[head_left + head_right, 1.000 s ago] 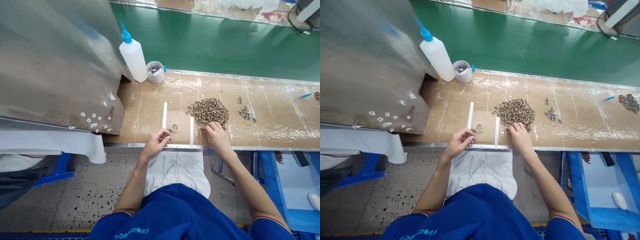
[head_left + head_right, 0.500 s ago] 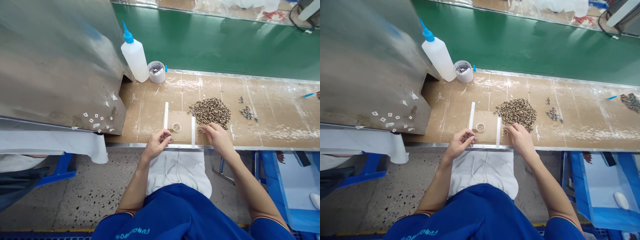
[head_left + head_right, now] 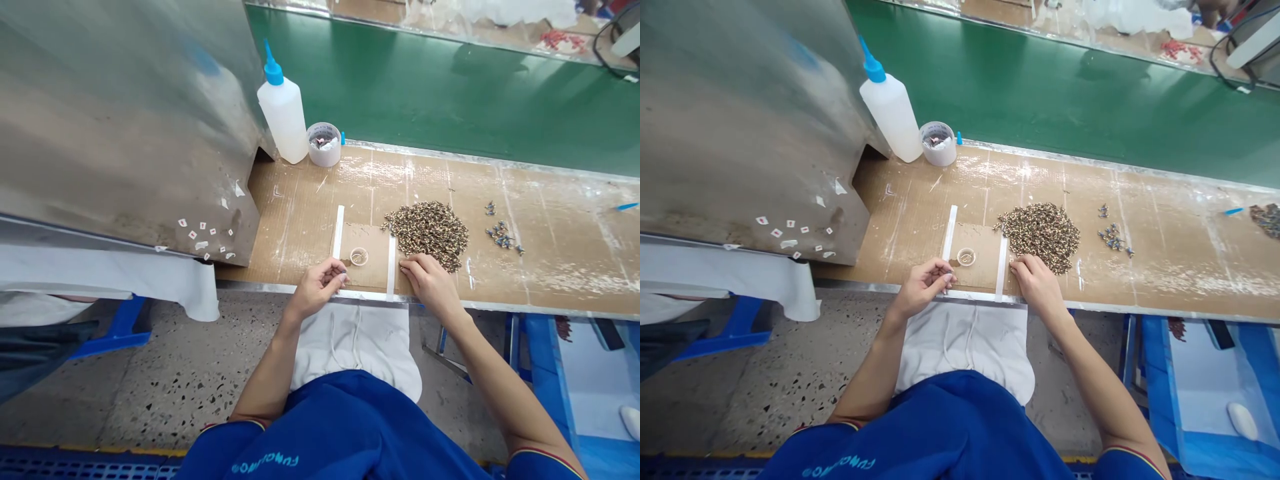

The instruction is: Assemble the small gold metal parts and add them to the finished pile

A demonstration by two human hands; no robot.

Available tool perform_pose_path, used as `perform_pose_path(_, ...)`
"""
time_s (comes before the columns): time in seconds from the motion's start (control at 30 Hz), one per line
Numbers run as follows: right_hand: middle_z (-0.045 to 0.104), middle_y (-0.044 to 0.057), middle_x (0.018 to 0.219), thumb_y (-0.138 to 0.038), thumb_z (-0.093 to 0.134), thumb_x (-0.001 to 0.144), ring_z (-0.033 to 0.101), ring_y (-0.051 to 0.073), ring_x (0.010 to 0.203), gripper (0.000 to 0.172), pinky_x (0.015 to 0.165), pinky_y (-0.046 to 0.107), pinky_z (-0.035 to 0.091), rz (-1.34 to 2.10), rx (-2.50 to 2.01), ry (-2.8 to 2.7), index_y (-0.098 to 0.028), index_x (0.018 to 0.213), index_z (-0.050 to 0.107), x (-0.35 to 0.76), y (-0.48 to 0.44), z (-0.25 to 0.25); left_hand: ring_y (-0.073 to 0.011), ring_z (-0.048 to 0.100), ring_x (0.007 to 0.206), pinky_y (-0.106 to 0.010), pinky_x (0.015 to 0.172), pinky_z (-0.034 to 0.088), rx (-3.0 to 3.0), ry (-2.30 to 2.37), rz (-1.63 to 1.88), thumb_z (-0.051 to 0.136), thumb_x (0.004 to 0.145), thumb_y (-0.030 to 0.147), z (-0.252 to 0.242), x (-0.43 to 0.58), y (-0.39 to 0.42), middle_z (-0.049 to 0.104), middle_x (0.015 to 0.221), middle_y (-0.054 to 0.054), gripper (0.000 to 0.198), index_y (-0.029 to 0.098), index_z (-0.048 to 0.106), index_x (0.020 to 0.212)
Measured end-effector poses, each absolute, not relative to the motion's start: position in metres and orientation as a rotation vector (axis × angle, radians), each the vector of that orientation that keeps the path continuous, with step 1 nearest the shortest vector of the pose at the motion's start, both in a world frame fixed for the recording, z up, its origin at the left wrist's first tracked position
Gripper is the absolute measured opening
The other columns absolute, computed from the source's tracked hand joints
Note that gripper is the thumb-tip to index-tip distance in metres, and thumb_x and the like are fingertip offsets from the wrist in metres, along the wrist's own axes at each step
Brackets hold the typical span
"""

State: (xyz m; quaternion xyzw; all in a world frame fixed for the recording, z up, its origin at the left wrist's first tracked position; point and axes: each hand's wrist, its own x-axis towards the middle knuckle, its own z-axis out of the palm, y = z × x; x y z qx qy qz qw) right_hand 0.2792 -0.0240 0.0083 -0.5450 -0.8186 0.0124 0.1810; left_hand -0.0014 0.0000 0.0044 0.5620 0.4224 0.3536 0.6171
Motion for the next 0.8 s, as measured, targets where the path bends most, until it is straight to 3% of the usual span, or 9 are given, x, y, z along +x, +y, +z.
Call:
perform_pose_path(0.27, 0.071, 0.013, 0.101, -0.026, 0.043, 0.104, 0.066, 0.027, 0.094, 0.027, 0.084, 0.043, 0.056, 0.069, -1.581, -2.194, -0.021, 0.106, 0.070, 0.279, -0.032, 0.004, -0.0117, 0.062, 0.064, -0.021, 0.057, 0.053, 1.298, 0.971, 0.824, 0.066, 0.086, 0.041, 0.003, -0.002, 0.000, 0.070, 0.078, -0.005, 0.026, 0.016, 0.060, 0.090)
perform_pose_path(0.8, 0.073, 0.008, 0.089, -0.031, 0.052, 0.099, 0.070, 0.022, 0.080, 0.022, 0.070, 0.035, 0.057, 0.506, -1.481, -1.958, -0.023, 0.100, 0.073, 0.281, -0.038, 0.020, -0.0106, 0.061, 0.061, -0.021, 0.056, 0.053, 1.301, 0.960, 0.809, 0.067, 0.085, 0.037, 0.004, -0.001, 0.003, 0.068, 0.076, -0.004, 0.022, 0.016, 0.061, 0.089)
